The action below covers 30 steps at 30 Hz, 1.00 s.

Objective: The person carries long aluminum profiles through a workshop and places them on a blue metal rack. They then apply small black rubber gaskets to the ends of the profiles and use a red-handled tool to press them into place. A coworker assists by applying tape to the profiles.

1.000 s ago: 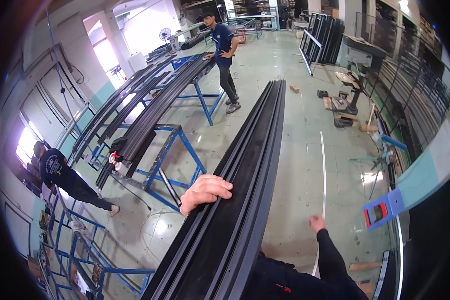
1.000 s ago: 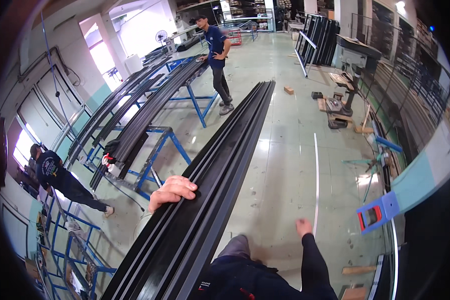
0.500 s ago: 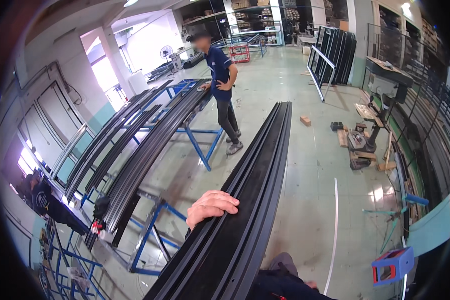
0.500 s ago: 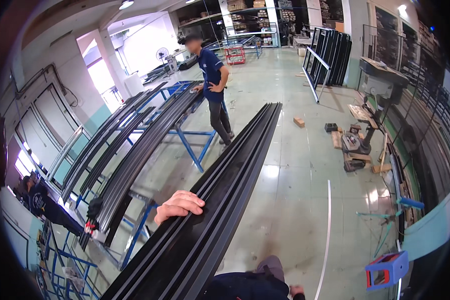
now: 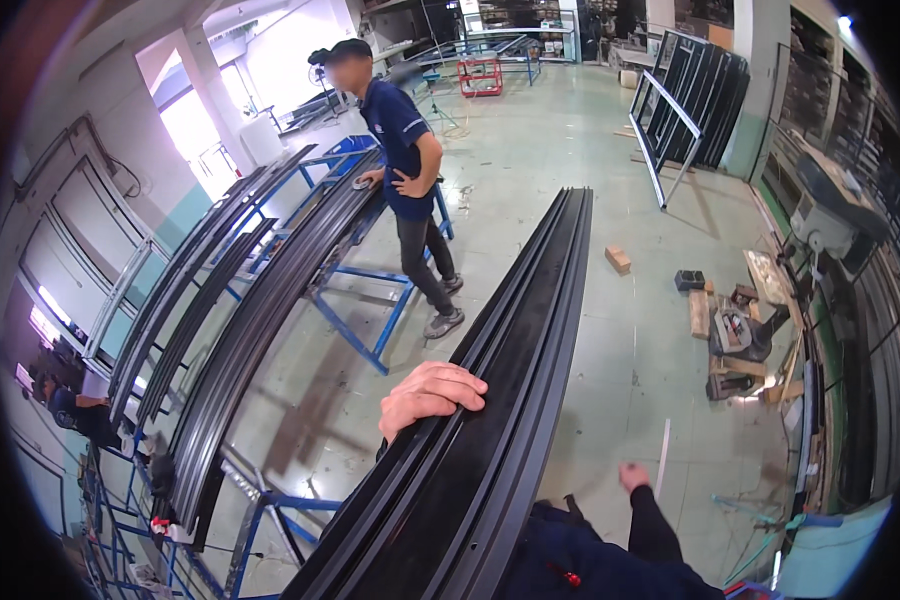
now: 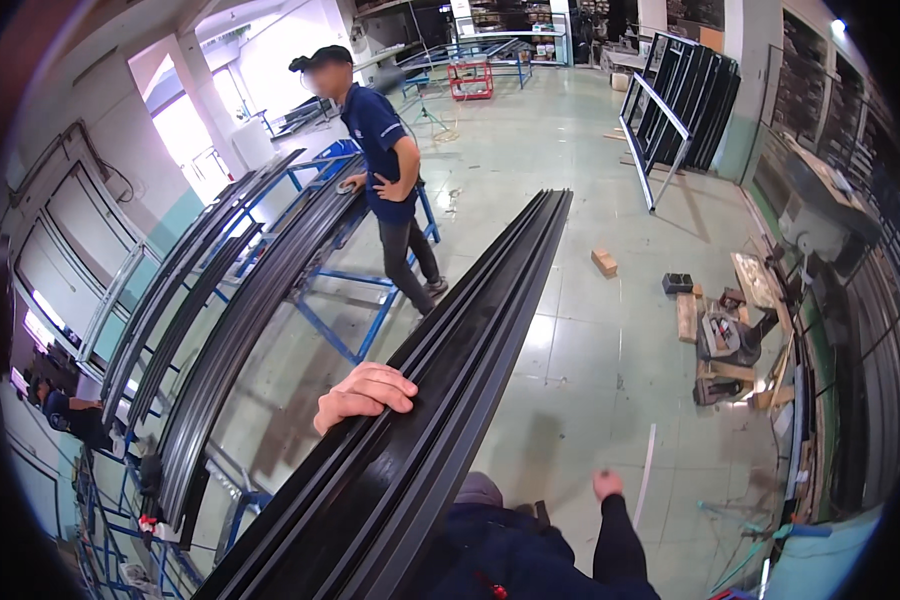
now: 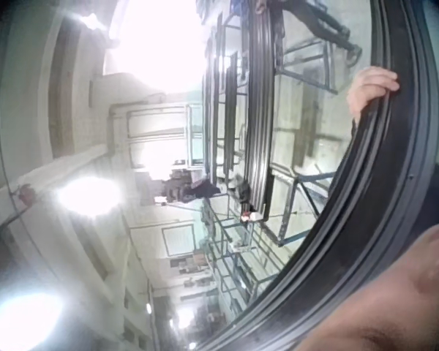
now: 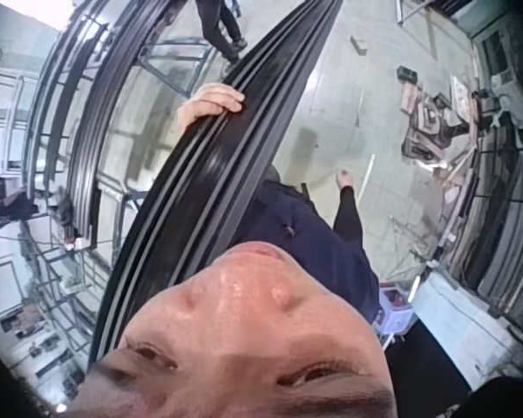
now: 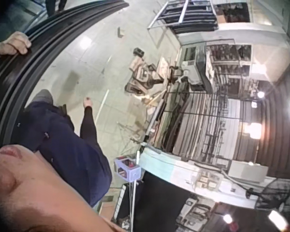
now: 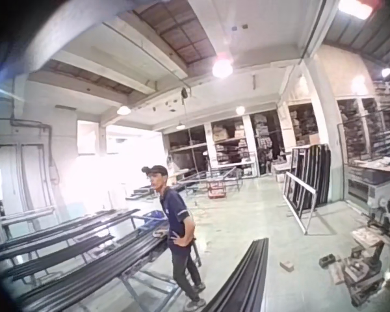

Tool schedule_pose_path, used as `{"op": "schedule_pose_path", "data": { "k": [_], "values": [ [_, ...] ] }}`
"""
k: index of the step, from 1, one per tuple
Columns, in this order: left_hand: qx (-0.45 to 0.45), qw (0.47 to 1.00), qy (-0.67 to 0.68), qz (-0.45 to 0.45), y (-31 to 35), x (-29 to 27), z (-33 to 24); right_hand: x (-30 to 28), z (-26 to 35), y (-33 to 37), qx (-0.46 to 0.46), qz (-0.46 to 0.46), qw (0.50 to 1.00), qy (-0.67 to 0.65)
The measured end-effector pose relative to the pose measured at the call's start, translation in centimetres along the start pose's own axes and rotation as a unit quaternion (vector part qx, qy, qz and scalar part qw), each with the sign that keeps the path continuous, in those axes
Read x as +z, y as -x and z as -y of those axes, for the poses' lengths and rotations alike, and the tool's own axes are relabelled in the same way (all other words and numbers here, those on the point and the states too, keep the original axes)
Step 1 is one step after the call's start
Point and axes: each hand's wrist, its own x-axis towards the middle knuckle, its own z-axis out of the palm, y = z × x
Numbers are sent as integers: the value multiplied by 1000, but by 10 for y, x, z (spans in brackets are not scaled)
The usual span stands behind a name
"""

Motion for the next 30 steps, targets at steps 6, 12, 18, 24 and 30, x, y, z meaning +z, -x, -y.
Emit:
{"op": "schedule_pose_path", "data": {
  "k": [6, 12, 18, 24, 30],
  "values": [
    [-23, 999, 26, 20, -14, 8, 231, -118, 188, -287, -6, -44, 931, -363],
    [-9, 999, 26, 23, -81, -6, 449, -34, 168, -433, 27, 32, 994, -101],
    [-11, 995, 51, 91, -147, -17, 671, -10, 205, -434, 54, 337, 933, 117],
    [-23, 994, 33, 104, -166, 2, 895, -23, 256, -633, 278, 271, 922, 10],
    [-74, 993, 36, 90, -235, 5, 1085, -157, 482, -1060, 25, -118, 963, -242]
  ]
}}
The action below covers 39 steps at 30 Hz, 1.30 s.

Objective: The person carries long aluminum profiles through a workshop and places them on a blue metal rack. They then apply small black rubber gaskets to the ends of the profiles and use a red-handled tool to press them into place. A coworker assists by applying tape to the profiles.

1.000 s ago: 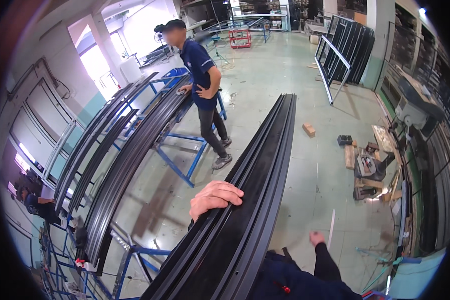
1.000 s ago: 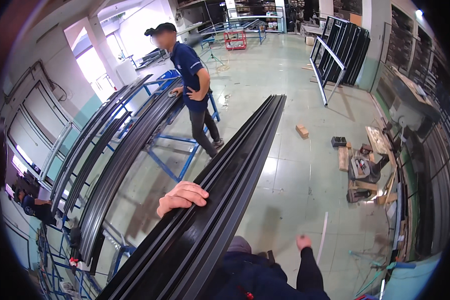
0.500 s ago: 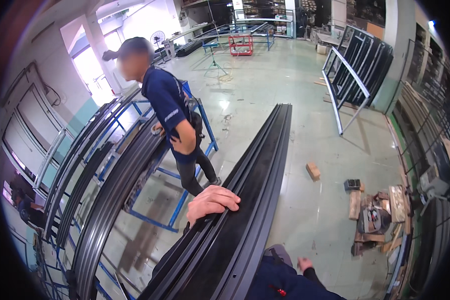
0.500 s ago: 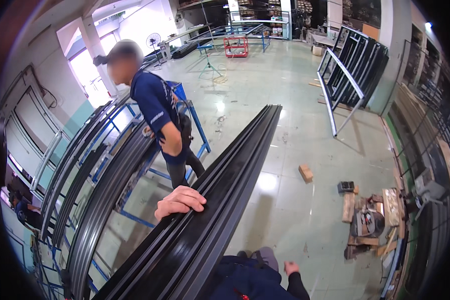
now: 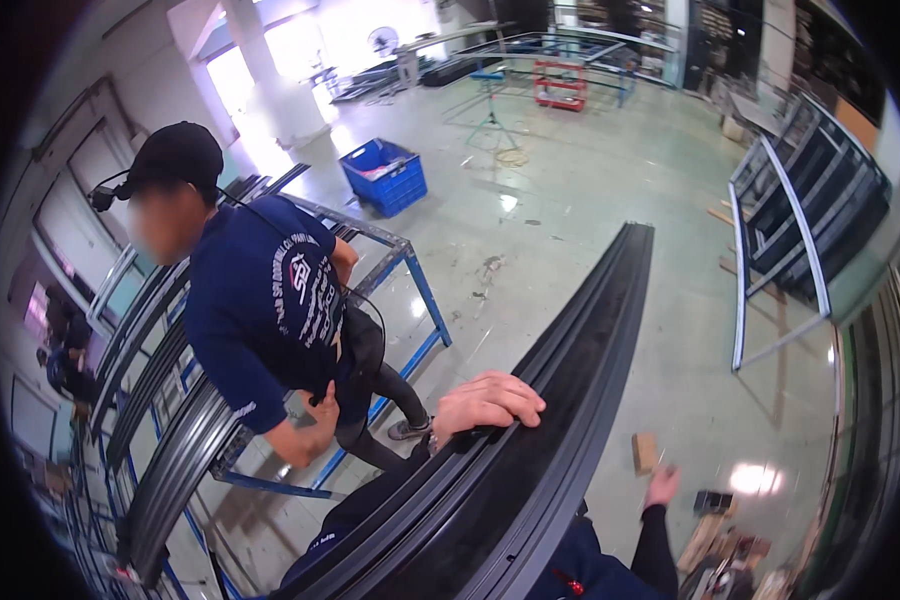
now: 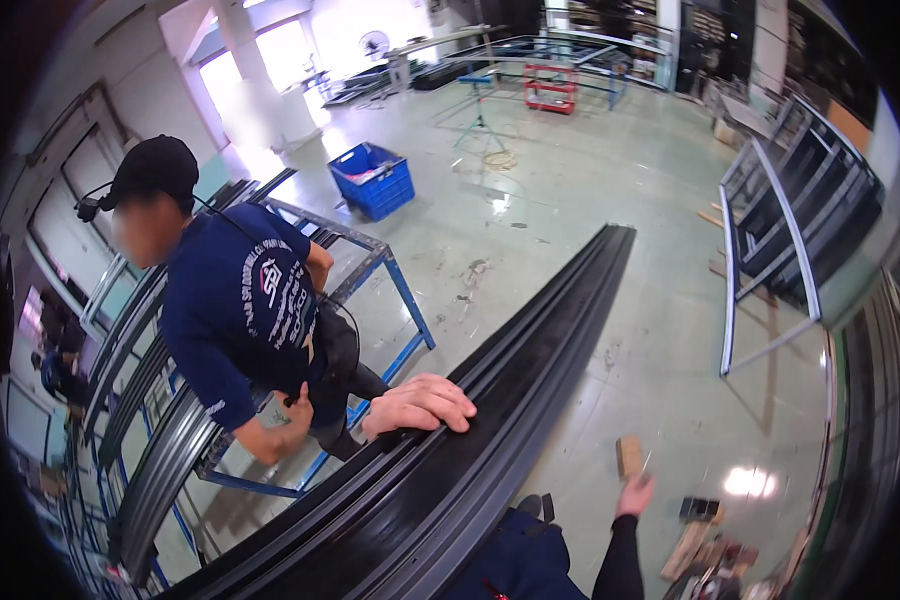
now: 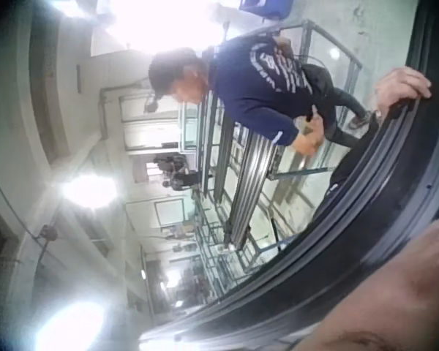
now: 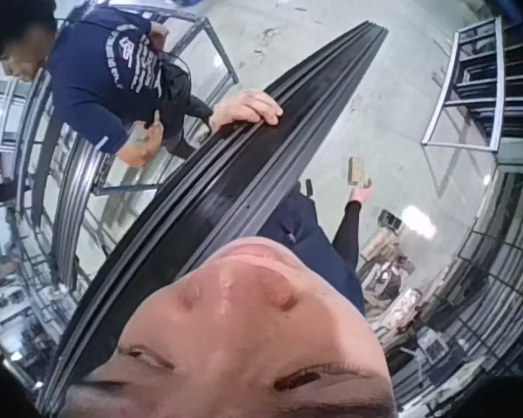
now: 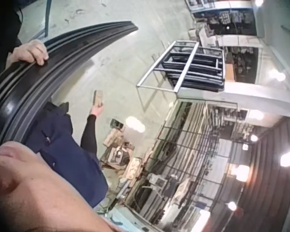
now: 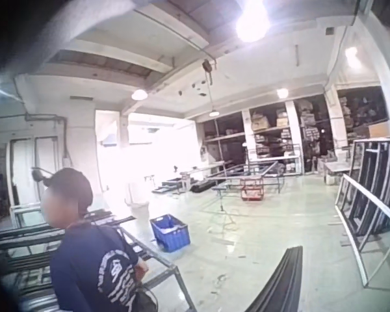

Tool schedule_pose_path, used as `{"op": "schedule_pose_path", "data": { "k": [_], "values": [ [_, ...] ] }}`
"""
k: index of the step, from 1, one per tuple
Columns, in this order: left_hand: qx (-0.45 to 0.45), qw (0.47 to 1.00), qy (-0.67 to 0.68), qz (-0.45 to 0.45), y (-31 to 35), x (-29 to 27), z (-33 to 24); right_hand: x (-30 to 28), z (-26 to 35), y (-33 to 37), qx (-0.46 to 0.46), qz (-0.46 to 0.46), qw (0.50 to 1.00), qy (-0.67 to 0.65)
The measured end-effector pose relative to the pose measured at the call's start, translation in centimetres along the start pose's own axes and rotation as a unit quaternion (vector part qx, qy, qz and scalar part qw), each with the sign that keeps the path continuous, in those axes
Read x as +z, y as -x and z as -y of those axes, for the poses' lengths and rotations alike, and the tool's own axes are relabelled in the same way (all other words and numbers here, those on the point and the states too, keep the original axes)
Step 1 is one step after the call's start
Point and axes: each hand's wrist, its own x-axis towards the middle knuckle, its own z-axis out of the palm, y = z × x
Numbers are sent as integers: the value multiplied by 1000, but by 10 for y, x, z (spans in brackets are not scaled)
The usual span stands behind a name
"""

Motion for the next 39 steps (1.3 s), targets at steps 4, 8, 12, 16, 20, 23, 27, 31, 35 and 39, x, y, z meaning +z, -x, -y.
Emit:
{"op": "schedule_pose_path", "data": {
  "k": [4, 8, 12, 16, 20, 23, 27, 31, 35, 39],
  "values": [
    [-20, 998, -12, -53, -36, -18, 109, 63, 372, -192, -218, -45, 951, -216],
    [-38, 994, 9, -107, -45, -39, 244, 154, 613, -235, -407, 275, 841, -228],
    [-51, 993, 11, -104, -79, -95, 347, 272, 738, -252, -530, 504, 671, 121],
    [-57, 991, 28, -122, -121, -141, 448, 372, 774, -316, -480, 661, 543, 194],
    [-96, 987, 6, -131, -151, -184, 532, 454, 812, -403, -424, 754, 461, 198],
    [-112, 982, 31, -150, -163, -216, 620, 508, 847, -458, -415, 782, 413, 215],
    [-107, 980, 73, -153, -179, -259, 758, 582, 878, -558, -401, 763, 450, 231],
    [-121, 975, 64, -174, -224, -306, 834, 646, 934, -621, -408, 771, 448, 194],
    [-136, 930, 106, -323, -238, -367, 859, 711, 985, -656, -369, 774, 461, 228],
    [109, 939, 194, -261, -275, -515, 837, 780, 969, -744, -450, 607, 634, 164]
  ]
}}
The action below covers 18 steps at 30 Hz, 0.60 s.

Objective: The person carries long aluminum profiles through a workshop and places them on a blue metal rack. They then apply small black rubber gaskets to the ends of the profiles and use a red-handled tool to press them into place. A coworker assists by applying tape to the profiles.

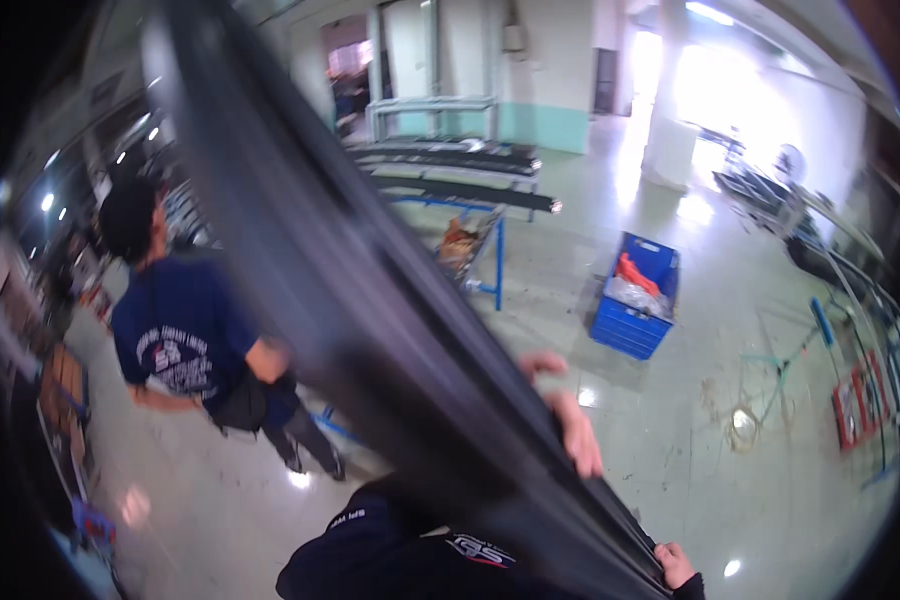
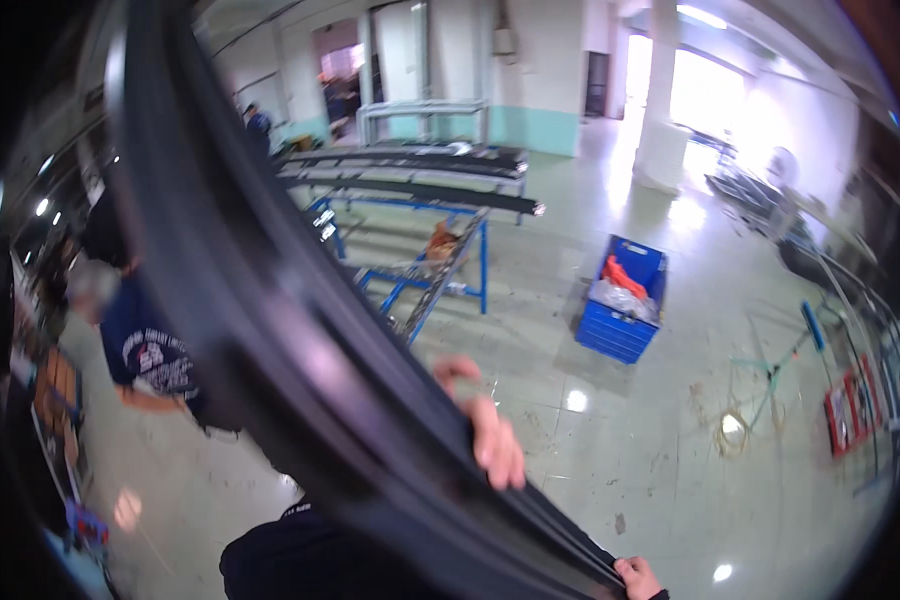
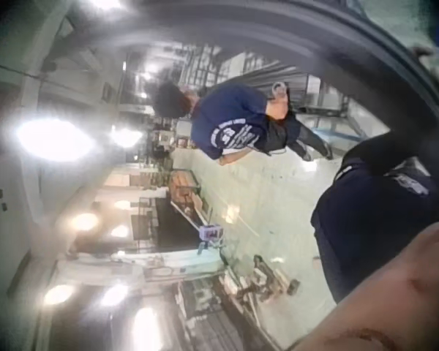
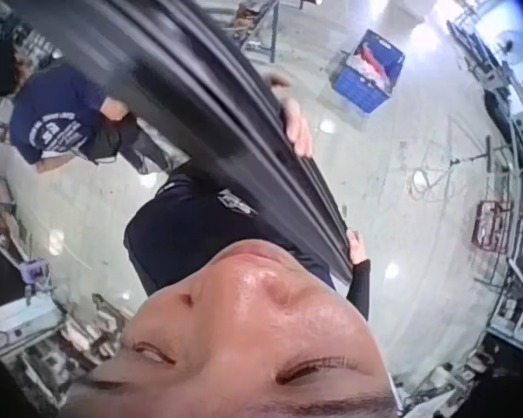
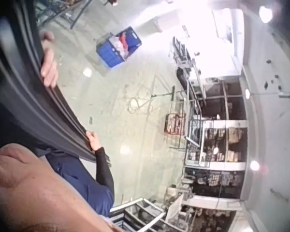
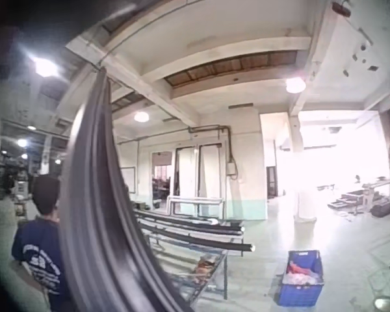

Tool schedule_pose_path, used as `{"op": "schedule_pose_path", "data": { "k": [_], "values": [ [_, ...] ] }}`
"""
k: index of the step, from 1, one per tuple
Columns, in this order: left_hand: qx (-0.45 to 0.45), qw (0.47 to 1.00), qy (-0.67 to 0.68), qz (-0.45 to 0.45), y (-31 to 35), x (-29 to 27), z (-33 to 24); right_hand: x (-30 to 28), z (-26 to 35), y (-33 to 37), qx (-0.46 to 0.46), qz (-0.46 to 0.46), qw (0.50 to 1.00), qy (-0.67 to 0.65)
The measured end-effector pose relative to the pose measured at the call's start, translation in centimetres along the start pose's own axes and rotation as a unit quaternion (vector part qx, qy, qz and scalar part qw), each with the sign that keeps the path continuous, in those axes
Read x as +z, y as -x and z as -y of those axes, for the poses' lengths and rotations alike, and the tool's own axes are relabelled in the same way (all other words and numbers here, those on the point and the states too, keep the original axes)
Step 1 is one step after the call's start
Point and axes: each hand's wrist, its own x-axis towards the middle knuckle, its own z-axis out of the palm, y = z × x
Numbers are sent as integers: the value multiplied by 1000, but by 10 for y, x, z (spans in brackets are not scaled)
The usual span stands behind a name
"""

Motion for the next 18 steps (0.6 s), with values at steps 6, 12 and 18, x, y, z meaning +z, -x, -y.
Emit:
{"op": "schedule_pose_path", "data": {
  "k": [6, 12, 18],
  "values": [
    [43, 982, -96, -154, -11, -142, -20, -10, 68, -134, 93, 66, 993, -23],
    [-25, 997, 41, -57, 7, -342, -24, -35, 127, -249, 173, 85, 981, -3],
    [70, 986, 60, -140, 36, -484, -28, -32, 117, -387, 154, 109, 981, 50]
  ]
}}
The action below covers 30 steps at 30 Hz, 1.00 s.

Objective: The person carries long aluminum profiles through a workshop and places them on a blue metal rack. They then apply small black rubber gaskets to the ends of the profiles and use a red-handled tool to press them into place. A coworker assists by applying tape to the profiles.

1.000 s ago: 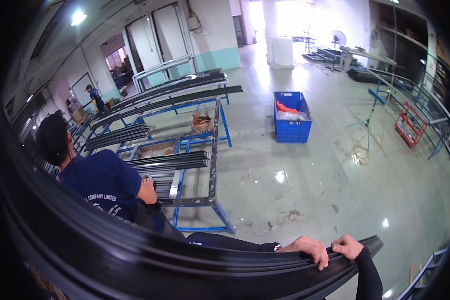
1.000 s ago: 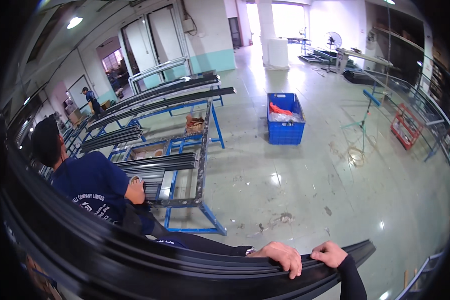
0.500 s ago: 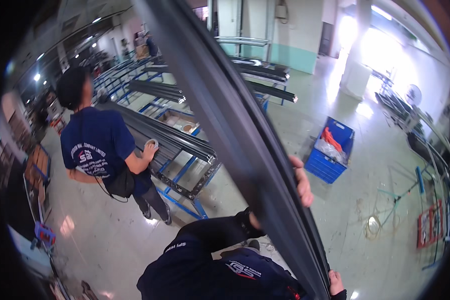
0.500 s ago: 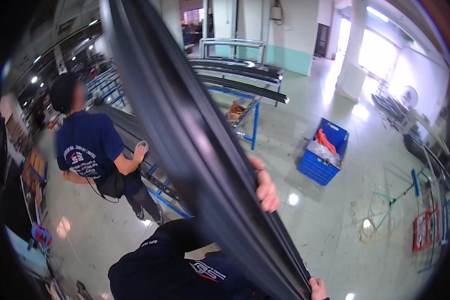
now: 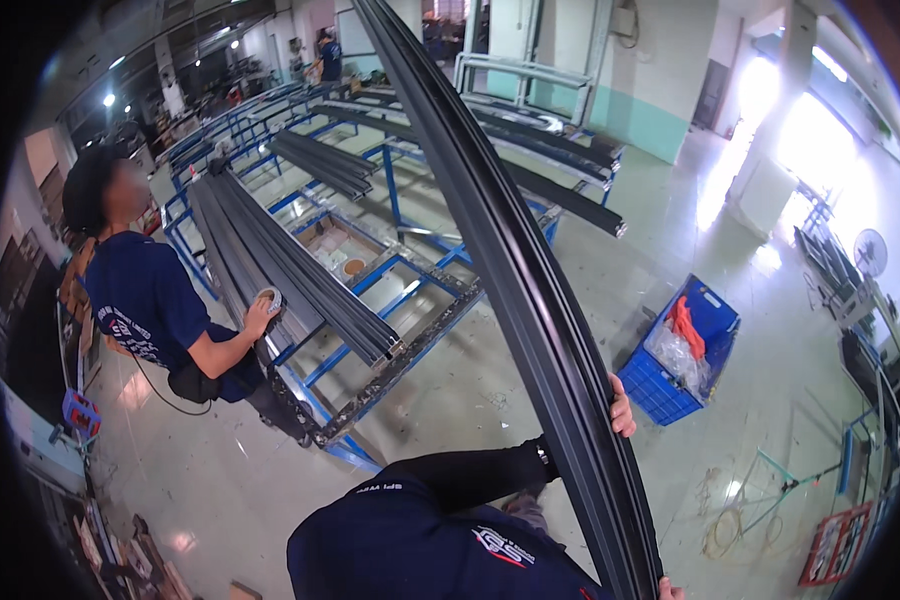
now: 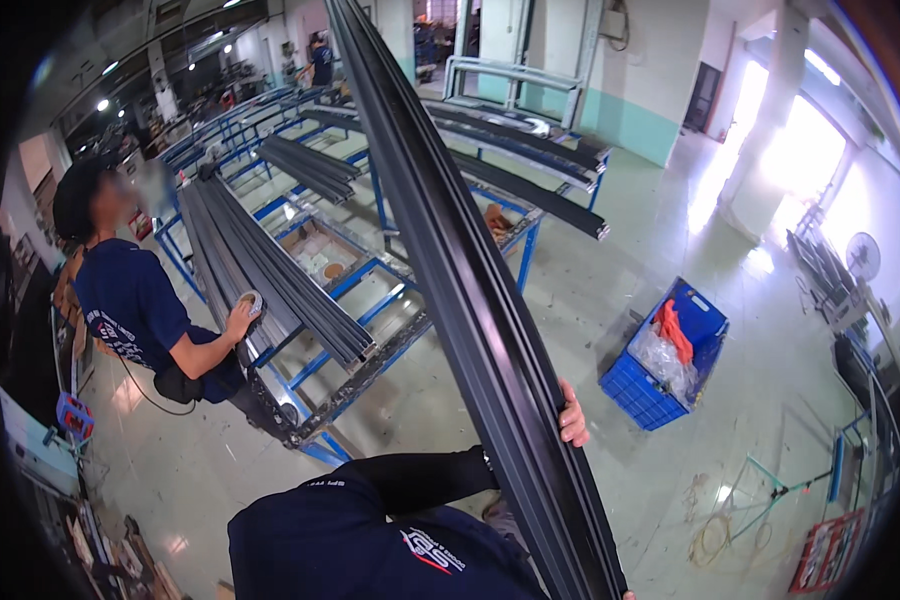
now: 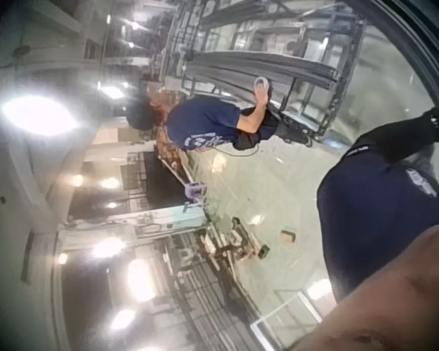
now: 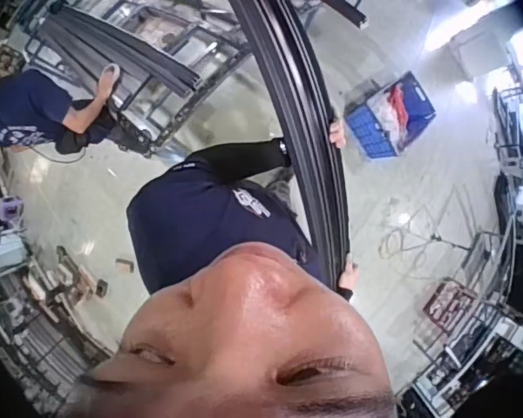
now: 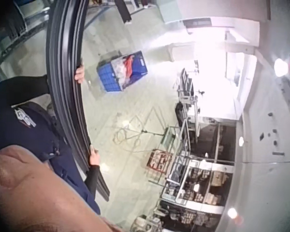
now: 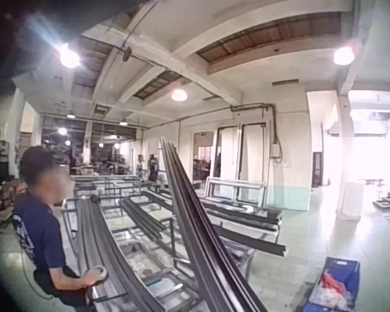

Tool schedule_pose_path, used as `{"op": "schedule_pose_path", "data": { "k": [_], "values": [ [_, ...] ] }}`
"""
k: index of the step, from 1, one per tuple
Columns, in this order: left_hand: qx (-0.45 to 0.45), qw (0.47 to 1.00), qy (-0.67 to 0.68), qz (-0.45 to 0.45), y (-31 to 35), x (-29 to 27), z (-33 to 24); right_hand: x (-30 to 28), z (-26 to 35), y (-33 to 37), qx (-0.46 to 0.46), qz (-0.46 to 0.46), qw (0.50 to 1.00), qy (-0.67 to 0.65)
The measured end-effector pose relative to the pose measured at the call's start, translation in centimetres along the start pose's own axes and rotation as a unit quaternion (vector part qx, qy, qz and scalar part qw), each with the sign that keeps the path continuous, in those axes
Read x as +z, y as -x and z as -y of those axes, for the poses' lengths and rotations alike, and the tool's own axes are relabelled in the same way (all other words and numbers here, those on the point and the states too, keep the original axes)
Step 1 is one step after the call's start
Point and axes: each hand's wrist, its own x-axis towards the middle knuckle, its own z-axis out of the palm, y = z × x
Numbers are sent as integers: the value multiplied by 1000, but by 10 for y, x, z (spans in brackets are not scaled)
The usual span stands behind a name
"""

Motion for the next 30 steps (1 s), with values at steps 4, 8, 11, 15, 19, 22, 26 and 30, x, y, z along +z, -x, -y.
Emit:
{"op": "schedule_pose_path", "data": {
  "k": [4, 8, 11, 15, 19, 22, 26, 30],
  "values": [
    [68, 997, -38, 10, -20, -70, -38, -8, 60, -73, 21, 25, 998, 48],
    [94, 992, -63, -63, -23, -102, -93, -2, 136, -137, 28, 96, 991, 85],
    [128, 985, -77, -89, -21, -128, -148, 19, 202, -167, 0, 120, 987, 105],
    [170, 969, -134, -116, -22, -116, -226, 60, 223, -243, -28, 139, 972, 189],
    [185, 969, -126, -103, 25, -122, -346, 125, 310, -264, -28, 225, 952, 207],
    [206, 960, -151, -113, 52, -121, -436, 143, 332, -279, -48, 311, 927, 205],
    [246, 946, -155, -145, 83, -109, -549, 127, 362, -276, 54, 331, 885, 322],
    [262, 944, -157, -127, 119, -99, -637, 167, 386, -282, 7, 247, 912, 327]
  ]
}}
